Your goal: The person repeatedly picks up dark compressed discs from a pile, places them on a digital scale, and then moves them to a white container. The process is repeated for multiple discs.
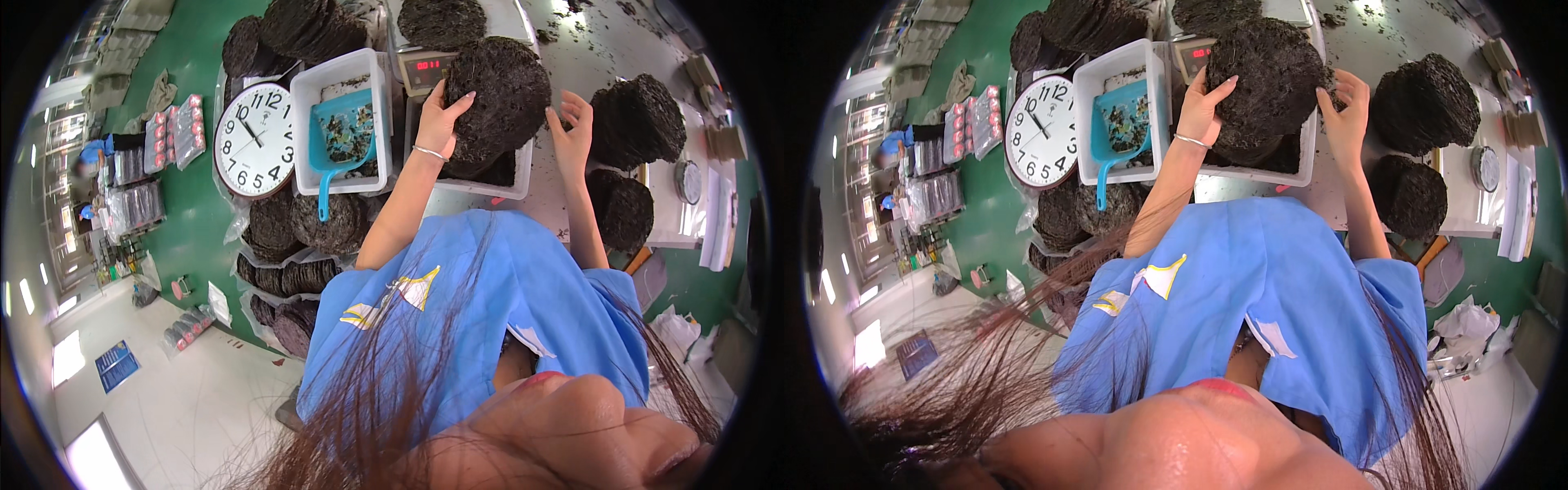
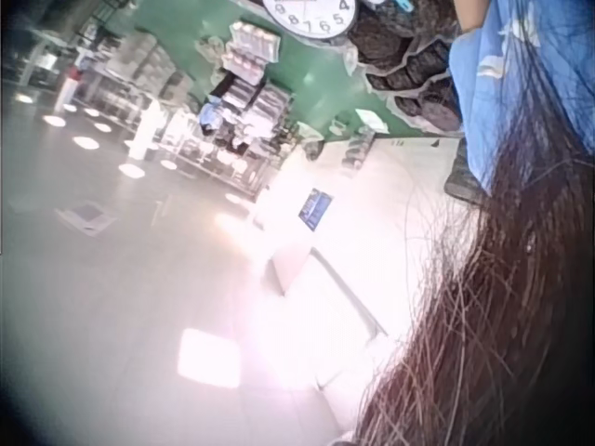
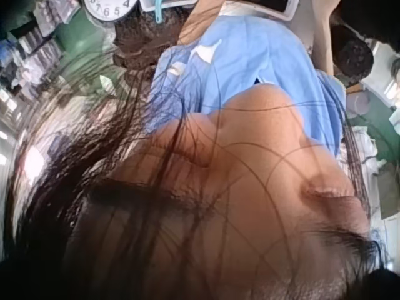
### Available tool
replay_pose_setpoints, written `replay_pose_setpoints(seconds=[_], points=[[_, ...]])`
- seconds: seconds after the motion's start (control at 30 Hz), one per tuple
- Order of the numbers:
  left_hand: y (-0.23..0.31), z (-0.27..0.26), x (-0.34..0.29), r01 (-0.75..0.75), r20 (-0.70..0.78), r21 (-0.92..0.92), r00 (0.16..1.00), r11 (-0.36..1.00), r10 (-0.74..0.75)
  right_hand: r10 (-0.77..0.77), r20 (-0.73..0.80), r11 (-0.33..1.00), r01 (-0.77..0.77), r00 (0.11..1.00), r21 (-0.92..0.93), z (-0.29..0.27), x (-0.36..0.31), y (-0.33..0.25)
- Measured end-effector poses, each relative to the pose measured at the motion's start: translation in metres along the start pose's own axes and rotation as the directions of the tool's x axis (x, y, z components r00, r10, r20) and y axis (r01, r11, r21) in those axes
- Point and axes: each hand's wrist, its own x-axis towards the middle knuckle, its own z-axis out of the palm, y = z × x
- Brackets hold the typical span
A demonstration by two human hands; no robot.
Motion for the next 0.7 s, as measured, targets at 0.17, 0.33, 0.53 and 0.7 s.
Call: replay_pose_setpoints(seconds=[0.17, 0.33, 0.53, 0.7], points=[[0.001, -0.011, -0.033, -0.115, -0.067, 0.121, 0.990, 0.986, 0.123, -0.270, 0.198, 0.963, 0.260, 0.942, 0.076, 0.069, -0.016, -0.064], [0.003, -0.015, -0.058, -0.270, -0.156, 0.168, 0.942, 0.948, 0.296, -0.151, 0.187, 0.982, 0.126, 0.971, 0.140, 0.124, -0.037, -0.066], [0.006, -0.032, -0.082, -0.331, -0.223, 0.294, 0.889, 0.897, 0.401, 0.020, 0.363, 0.946, -0.135, 0.932, 0.294, 0.146, -0.051, -0.069], [0.019, -0.062, -0.098, -0.359, -0.324, 0.091, 0.871, 0.929, 0.368, 0.086, 0.664, 0.904, -0.338, 0.743, 0.261, 0.155, -0.046, -0.070]])
